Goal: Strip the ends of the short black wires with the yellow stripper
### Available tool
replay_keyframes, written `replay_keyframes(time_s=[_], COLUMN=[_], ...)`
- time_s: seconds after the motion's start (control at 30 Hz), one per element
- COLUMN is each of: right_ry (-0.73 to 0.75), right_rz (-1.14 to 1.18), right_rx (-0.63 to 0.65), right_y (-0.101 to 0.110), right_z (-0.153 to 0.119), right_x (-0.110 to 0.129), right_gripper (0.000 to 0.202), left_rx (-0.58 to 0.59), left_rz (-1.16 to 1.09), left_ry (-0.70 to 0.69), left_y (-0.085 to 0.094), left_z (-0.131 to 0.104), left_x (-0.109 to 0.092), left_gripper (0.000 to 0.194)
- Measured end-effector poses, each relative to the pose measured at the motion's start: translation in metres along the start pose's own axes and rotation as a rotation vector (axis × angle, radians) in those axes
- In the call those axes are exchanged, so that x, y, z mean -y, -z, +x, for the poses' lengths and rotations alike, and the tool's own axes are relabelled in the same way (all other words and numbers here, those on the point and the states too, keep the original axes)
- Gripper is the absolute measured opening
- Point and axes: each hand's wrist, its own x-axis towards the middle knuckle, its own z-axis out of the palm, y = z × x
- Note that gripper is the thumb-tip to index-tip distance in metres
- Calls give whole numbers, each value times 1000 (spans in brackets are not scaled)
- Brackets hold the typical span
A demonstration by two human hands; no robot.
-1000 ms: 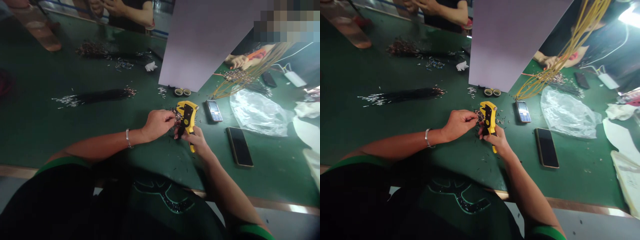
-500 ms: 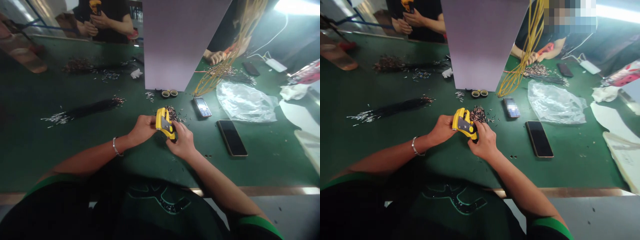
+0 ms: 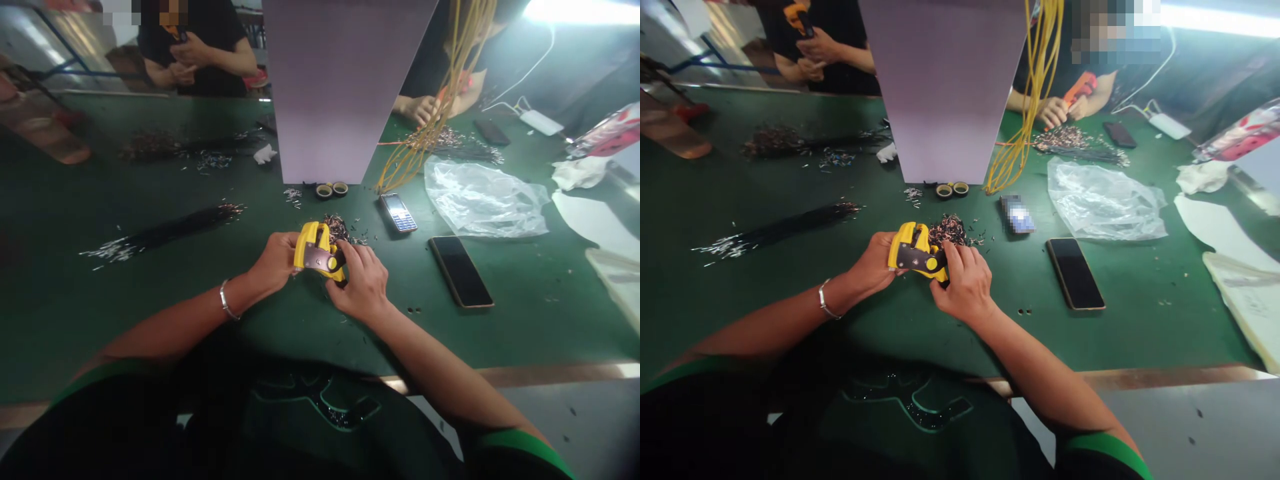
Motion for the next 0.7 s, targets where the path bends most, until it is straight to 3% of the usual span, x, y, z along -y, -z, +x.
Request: replay_keyframes(time_s=[0.2,0.4,0.7], right_ry=[3,22,-42], right_rz=[-38,-35,-6], right_rx=[0,-9,69], right_y=[0,0,-2], right_z=[0,-2,-4], right_x=[1,2,2], right_gripper=[56,57,59], left_rx=[8,-50,-13], left_rz=[-7,-48,138], left_ry=[-48,36,-97], left_y=[3,-1,9], left_z=[3,3,4], left_x=[6,-2,9], left_gripper=[16,21,19])
